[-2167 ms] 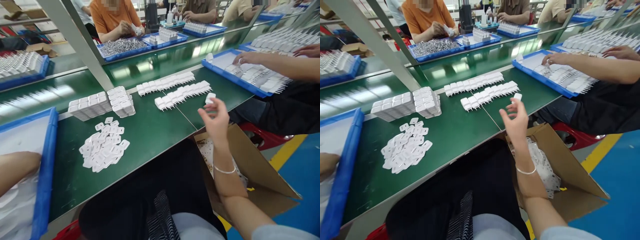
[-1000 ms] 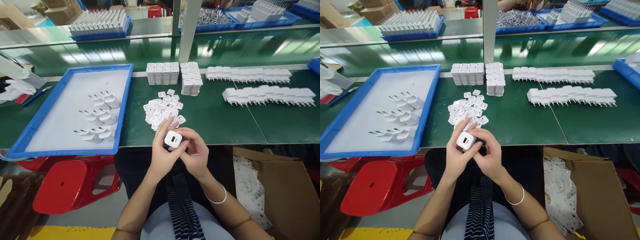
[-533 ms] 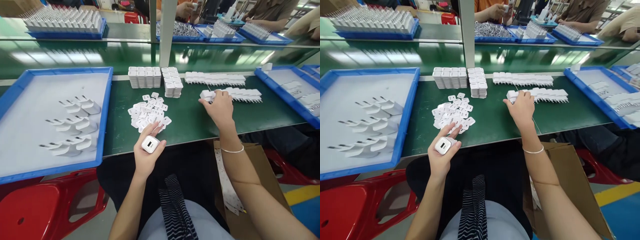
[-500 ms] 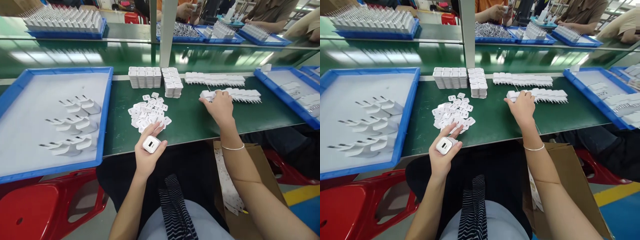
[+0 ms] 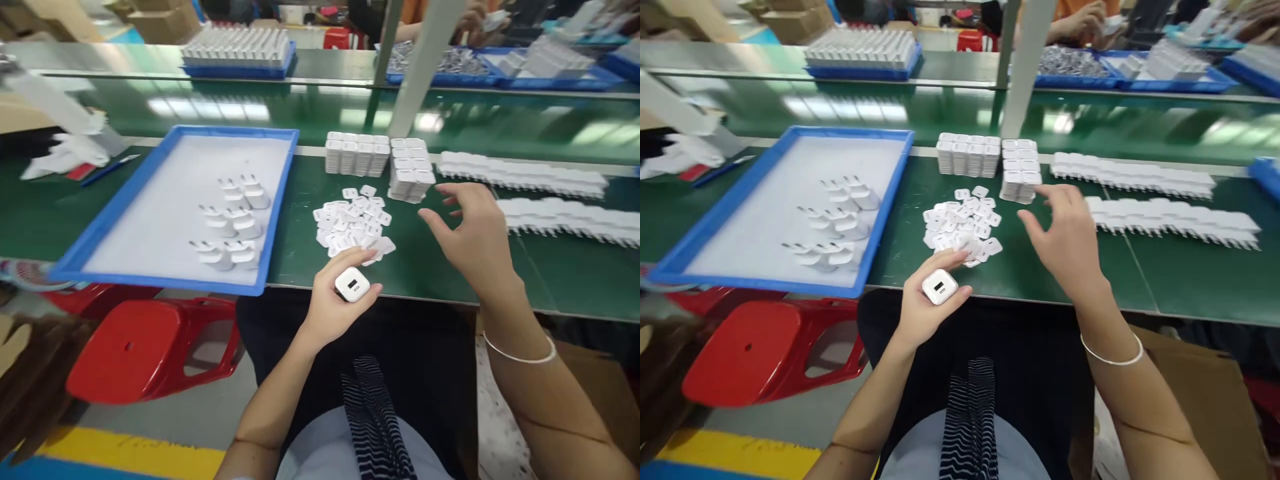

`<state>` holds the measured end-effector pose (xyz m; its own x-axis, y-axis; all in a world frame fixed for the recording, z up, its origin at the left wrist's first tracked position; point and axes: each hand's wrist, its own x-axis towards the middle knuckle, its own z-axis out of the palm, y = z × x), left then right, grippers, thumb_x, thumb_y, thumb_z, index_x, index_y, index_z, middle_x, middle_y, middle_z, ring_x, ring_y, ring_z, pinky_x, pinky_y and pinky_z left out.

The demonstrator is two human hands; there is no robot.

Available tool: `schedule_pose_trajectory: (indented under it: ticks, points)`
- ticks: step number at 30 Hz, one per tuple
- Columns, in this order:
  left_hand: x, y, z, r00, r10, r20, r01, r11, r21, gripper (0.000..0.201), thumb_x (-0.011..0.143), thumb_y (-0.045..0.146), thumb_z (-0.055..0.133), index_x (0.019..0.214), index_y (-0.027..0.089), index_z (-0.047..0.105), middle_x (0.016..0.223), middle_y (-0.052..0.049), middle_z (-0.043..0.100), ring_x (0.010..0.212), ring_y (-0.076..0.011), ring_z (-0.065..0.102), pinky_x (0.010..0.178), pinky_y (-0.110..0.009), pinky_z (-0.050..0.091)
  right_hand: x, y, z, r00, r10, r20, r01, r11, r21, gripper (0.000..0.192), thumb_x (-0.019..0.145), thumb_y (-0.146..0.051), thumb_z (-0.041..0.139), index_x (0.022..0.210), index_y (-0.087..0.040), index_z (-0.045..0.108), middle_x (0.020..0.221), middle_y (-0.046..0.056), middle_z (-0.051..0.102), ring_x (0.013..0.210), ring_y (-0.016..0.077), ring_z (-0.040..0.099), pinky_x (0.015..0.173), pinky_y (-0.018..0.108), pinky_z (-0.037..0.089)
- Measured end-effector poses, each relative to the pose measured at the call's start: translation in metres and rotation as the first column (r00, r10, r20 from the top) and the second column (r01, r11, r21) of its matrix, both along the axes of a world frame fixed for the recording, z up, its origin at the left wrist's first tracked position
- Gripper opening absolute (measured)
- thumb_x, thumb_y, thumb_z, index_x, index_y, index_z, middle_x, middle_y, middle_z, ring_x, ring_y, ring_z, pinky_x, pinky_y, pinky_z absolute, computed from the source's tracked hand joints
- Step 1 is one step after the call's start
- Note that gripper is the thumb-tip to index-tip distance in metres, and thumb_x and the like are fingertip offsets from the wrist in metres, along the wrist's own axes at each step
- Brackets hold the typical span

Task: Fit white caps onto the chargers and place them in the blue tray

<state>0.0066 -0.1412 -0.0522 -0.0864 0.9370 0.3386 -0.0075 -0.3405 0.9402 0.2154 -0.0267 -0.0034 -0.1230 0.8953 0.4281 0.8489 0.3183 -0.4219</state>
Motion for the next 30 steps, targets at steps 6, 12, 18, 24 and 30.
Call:
schedule_pose_trajectory:
  ticks: [6, 12, 18, 24, 30]
  points:
    - [-0.009, -0.007, -0.010, 0.990, 0.127, 0.058, -0.128, 0.992, -0.002, 0.036, 0.081, 0.020, 0.080, 0.117, 0.023, 0.076, 0.121, -0.009, 0.073, 0.116, -0.0238, 0.069, 0.104, -0.038, 0.059, -0.146, 0.029, 0.034, 0.712, 0.694, -0.106, -0.700, 0.713, -0.035, 0.045, 0.088, -0.023, 0.068, 0.132, -0.017, 0.062, 0.129, 0.012, 0.066, 0.113, 0.0300, 0.064, 0.095, 0.044, 0.054]
    - [-0.018, -0.018, -0.017, 0.974, 0.156, 0.166, -0.152, 0.988, -0.038, 0.033, 0.078, 0.022, 0.082, 0.111, 0.020, 0.077, 0.116, -0.011, 0.074, 0.107, -0.0234, 0.073, 0.100, -0.038, 0.061, -0.278, 0.060, 0.028, 0.617, 0.764, 0.190, -0.754, 0.642, -0.135, 0.069, 0.087, -0.037, 0.073, 0.150, -0.023, 0.049, 0.148, 0.017, 0.053, 0.125, 0.0375, 0.057, 0.091, 0.043, 0.048]
    - [-0.022, -0.020, -0.022, 0.969, 0.143, 0.202, -0.137, 0.990, -0.045, 0.035, 0.077, 0.020, 0.082, 0.111, 0.021, 0.078, 0.117, -0.011, 0.073, 0.114, -0.0250, 0.070, 0.102, -0.040, 0.061, -0.316, 0.086, 0.008, 0.587, 0.769, 0.253, -0.736, 0.637, -0.230, 0.033, 0.092, -0.036, 0.062, 0.115, -0.015, 0.071, 0.115, 0.019, 0.072, 0.102, 0.0361, 0.065, 0.080, 0.039, 0.043]
    - [-0.020, -0.019, -0.022, 0.977, 0.149, 0.153, -0.145, 0.989, -0.032, 0.033, 0.077, 0.019, 0.080, 0.110, 0.021, 0.078, 0.113, -0.009, 0.074, 0.109, -0.0246, 0.071, 0.099, -0.041, 0.061, -0.313, 0.113, 0.002, 0.600, 0.782, 0.169, -0.754, 0.623, -0.208, 0.033, 0.096, -0.039, 0.054, 0.104, -0.012, 0.072, 0.106, 0.016, 0.073, 0.094, 0.0282, 0.062, 0.081, 0.038, 0.043]
    - [-0.018, -0.017, -0.021, 0.982, 0.175, 0.065, -0.175, 0.984, 0.005, 0.034, 0.076, 0.019, 0.079, 0.110, 0.022, 0.077, 0.111, -0.009, 0.075, 0.106, -0.0253, 0.071, 0.100, -0.044, 0.059, -0.313, 0.132, -0.004, 0.687, 0.716, -0.123, -0.720, 0.648, -0.250, 0.021, 0.091, -0.033, 0.062, 0.078, -0.017, 0.064, 0.089, 0.009, 0.066, 0.086, 0.0219, 0.055, 0.086, 0.038, 0.044]
